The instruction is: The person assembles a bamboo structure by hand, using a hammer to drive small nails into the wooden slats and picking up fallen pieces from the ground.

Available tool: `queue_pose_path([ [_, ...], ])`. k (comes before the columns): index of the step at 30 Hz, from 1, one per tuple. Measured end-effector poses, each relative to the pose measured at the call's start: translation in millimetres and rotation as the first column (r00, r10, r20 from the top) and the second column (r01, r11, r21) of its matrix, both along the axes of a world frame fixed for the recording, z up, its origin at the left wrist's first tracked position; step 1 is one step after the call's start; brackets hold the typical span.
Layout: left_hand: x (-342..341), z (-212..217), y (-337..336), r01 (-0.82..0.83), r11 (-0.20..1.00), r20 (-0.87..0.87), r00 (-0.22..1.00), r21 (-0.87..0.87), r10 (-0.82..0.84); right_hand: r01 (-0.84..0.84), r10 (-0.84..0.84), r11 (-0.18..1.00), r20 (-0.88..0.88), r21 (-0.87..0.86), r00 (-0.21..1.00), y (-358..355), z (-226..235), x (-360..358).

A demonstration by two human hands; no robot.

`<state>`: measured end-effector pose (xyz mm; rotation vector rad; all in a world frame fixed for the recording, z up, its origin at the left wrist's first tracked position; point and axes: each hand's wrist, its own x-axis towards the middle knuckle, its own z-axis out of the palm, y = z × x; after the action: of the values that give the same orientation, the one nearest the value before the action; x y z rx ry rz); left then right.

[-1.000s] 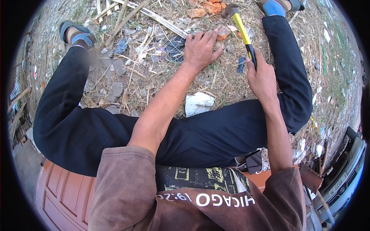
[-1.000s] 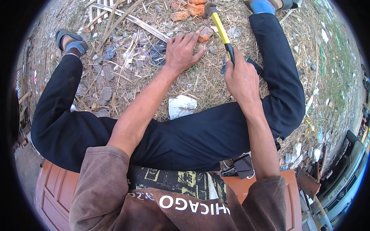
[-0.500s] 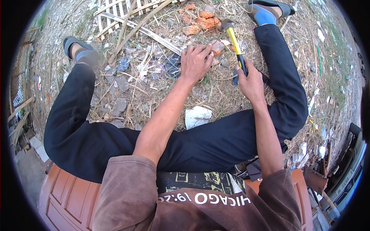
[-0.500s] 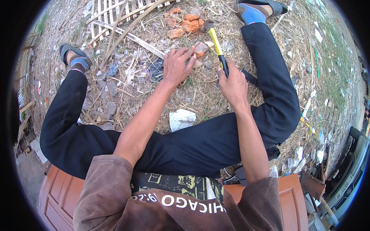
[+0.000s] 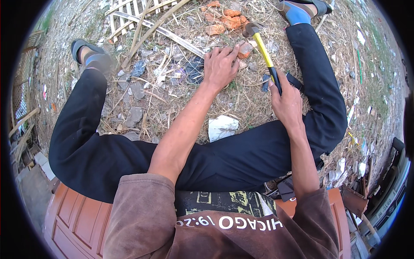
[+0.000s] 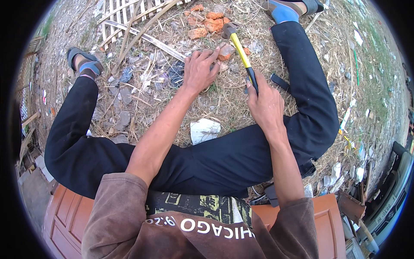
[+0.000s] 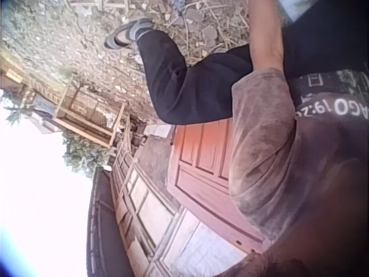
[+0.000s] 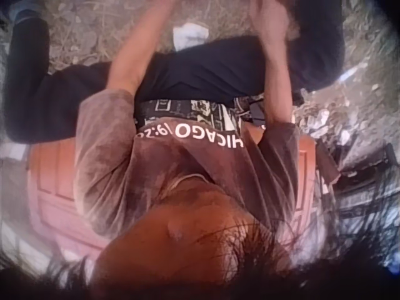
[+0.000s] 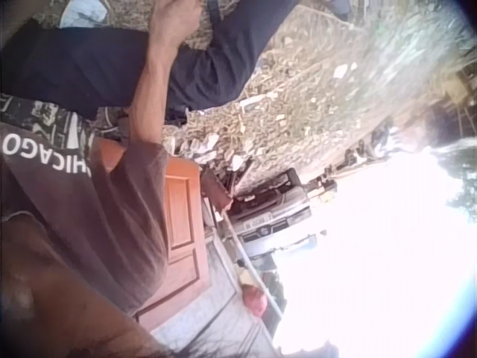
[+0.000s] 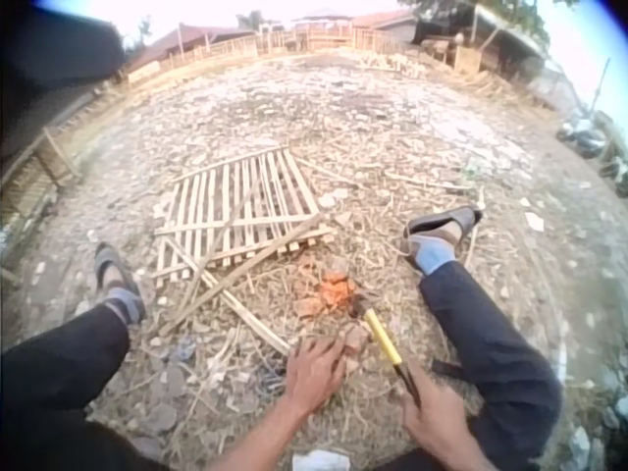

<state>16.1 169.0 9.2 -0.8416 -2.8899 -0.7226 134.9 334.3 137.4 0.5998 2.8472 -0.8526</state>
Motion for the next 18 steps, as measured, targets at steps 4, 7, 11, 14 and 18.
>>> queue_pose_path([
  [4, 1.4, -2.6, -0.6, 0.028, 0.999, -0.043, 0.999, 0.046, -0.026, -0.03, 0.044, 0.993, -0.114, 0.116, 0.992, -7.7, 8.5, 8.3],
  [7, 4.1, -2.7, 6.7, 0.015, 0.998, -0.046, 0.999, 0.061, -0.012, -0.088, 0.101, 0.967, -0.043, 0.238, 0.994, -0.2, -10.9, 9.1],
  [11, 7.7, -5.5, 11.8, -0.004, 0.994, -0.084, 0.996, 0.108, 0.013, -0.112, 0.122, 0.964, -0.025, 0.242, 0.992, -0.4, 21.5, -12.5],
  [14, 8.5, -10.3, -2.3, -0.02, 0.991, -0.135, 0.99, 0.13, 0.037, -0.085, 0.116, 0.977, -0.155, 0.193, 0.981, -15.8, 35.1, -18.1],
  [18, 8.0, -5.8, 4.7, -0.007, 0.994, -0.138, 0.99, 0.113, 0.022, -0.205, 0.183, 0.94, 0.102, 0.275, 0.978, 1.0, 9.5, -6.5],
])
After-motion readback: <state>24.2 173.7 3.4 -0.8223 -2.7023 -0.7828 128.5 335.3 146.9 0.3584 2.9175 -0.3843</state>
